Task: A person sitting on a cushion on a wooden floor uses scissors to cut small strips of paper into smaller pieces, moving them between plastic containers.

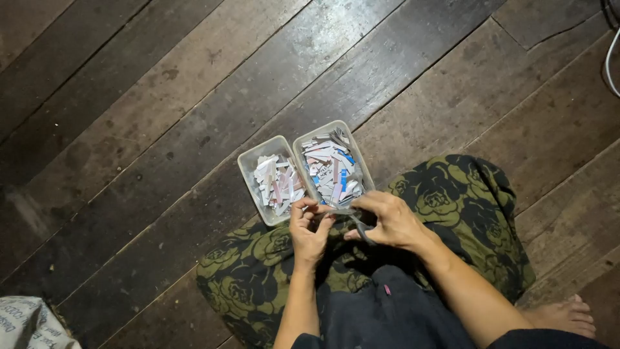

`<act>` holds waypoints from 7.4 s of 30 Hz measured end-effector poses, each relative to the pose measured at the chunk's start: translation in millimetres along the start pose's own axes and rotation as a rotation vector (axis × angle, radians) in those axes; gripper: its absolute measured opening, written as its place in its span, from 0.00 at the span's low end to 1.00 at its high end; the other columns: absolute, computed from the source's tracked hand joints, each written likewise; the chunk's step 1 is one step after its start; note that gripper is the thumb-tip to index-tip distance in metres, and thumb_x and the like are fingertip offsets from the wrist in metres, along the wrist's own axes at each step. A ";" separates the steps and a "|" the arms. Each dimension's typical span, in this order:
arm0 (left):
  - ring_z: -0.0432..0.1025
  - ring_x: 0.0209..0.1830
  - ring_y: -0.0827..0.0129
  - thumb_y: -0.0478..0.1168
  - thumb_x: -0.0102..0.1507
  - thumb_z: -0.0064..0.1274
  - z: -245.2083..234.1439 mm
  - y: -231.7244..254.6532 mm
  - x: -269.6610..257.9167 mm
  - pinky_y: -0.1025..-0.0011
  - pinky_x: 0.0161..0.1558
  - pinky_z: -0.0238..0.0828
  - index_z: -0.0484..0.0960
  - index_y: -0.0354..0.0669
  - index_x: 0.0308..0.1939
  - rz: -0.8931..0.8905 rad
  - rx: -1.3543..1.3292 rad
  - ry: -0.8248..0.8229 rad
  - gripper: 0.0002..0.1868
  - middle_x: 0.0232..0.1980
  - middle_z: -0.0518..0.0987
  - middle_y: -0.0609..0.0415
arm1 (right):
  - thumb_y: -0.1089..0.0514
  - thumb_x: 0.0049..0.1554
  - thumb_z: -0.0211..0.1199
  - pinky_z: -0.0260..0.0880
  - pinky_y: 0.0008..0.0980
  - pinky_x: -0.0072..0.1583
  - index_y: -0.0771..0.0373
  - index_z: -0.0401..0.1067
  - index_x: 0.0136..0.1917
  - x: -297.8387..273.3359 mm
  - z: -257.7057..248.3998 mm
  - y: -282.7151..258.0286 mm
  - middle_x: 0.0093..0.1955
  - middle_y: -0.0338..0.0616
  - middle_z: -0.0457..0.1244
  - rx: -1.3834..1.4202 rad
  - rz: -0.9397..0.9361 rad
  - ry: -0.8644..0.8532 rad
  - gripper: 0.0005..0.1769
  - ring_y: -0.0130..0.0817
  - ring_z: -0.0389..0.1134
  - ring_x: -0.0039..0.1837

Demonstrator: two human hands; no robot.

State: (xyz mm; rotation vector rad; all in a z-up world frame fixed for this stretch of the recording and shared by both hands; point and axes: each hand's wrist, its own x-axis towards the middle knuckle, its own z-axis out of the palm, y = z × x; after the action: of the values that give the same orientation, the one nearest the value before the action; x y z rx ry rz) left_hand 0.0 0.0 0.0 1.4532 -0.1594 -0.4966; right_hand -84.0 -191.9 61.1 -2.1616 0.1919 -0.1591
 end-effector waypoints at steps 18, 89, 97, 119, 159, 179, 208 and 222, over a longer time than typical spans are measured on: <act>0.79 0.34 0.68 0.27 0.55 0.65 2.4 7.1 -2.1 0.73 0.38 0.72 0.67 0.45 0.47 0.084 0.180 -0.031 0.24 0.34 0.87 0.48 | 0.34 0.47 0.74 0.66 0.40 0.47 0.54 0.76 0.51 -2.3 3.6 12.8 0.33 0.41 0.59 -0.207 -0.191 0.010 0.28 0.44 0.67 0.39; 0.74 0.36 0.45 0.33 0.57 0.48 47.1 -14.5 72.9 0.49 0.38 0.71 0.73 0.48 0.55 0.450 1.174 -0.005 0.21 0.39 0.77 0.48 | 0.51 0.42 0.80 0.74 0.35 0.49 0.59 0.79 0.51 -4.4 0.0 33.3 0.46 0.43 0.74 0.076 0.010 0.286 0.24 0.39 0.75 0.47; 0.72 0.31 0.51 0.29 0.51 0.56 47.0 5.7 68.4 0.58 0.36 0.65 0.73 0.44 0.45 0.572 1.350 -0.040 0.19 0.31 0.76 0.51 | 0.45 0.44 0.79 0.71 0.29 0.52 0.59 0.77 0.53 -5.8 10.0 49.6 0.50 0.39 0.73 0.003 -0.028 0.240 0.28 0.29 0.75 0.49; 0.63 0.23 0.74 0.29 0.64 0.45 35.4 85.1 51.5 0.75 0.25 0.67 0.74 0.39 0.65 0.397 0.783 -0.094 0.23 0.34 0.75 0.53 | 0.43 0.44 0.78 0.78 0.26 0.51 0.62 0.76 0.54 -1.9 2.7 37.7 0.50 0.42 0.74 0.017 -0.149 0.264 0.30 0.29 0.76 0.49; 0.76 0.34 0.71 0.40 0.63 0.57 13.3 5.1 -7.1 0.73 0.40 0.74 0.83 0.41 0.40 0.169 0.006 0.084 0.06 0.35 0.84 0.55 | 0.42 0.43 0.80 0.73 0.29 0.48 0.60 0.76 0.54 -7.6 24.0 38.4 0.51 0.42 0.73 -0.038 -0.100 0.154 0.31 0.31 0.75 0.47; 0.76 0.37 0.69 0.26 0.58 0.61 20.8 6.8 -3.3 0.62 0.43 0.79 0.86 0.34 0.40 0.059 0.067 0.063 0.07 0.33 0.85 0.46 | 0.39 0.43 0.75 0.65 0.39 0.46 0.50 0.76 0.51 -0.9 8.4 4.3 0.33 0.39 0.60 -0.291 -0.142 0.132 0.25 0.43 0.67 0.39; 0.73 0.34 0.71 0.28 0.59 0.63 24.2 20.8 -4.6 0.62 0.40 0.78 0.85 0.32 0.37 0.092 0.063 0.026 0.03 0.29 0.82 0.46 | 0.37 0.48 0.73 0.66 0.41 0.46 0.52 0.74 0.50 -5.6 12.6 12.6 0.33 0.41 0.58 -0.308 -0.189 0.082 0.24 0.44 0.66 0.38; 0.74 0.37 0.74 0.31 0.59 0.64 18.3 20.0 -2.2 0.71 0.41 0.77 0.85 0.34 0.52 0.005 -0.018 0.080 0.17 0.37 0.84 0.51 | 0.49 0.40 0.82 0.71 0.46 0.45 0.61 0.78 0.50 4.1 8.2 18.3 0.42 0.54 0.72 0.104 0.152 0.113 0.27 0.55 0.74 0.46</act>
State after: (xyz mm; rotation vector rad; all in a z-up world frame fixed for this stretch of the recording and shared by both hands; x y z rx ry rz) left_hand -4.7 -14.9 22.2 1.4526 -0.0952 -0.4343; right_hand -79.9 -196.3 41.6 -2.0277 0.4025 -0.1995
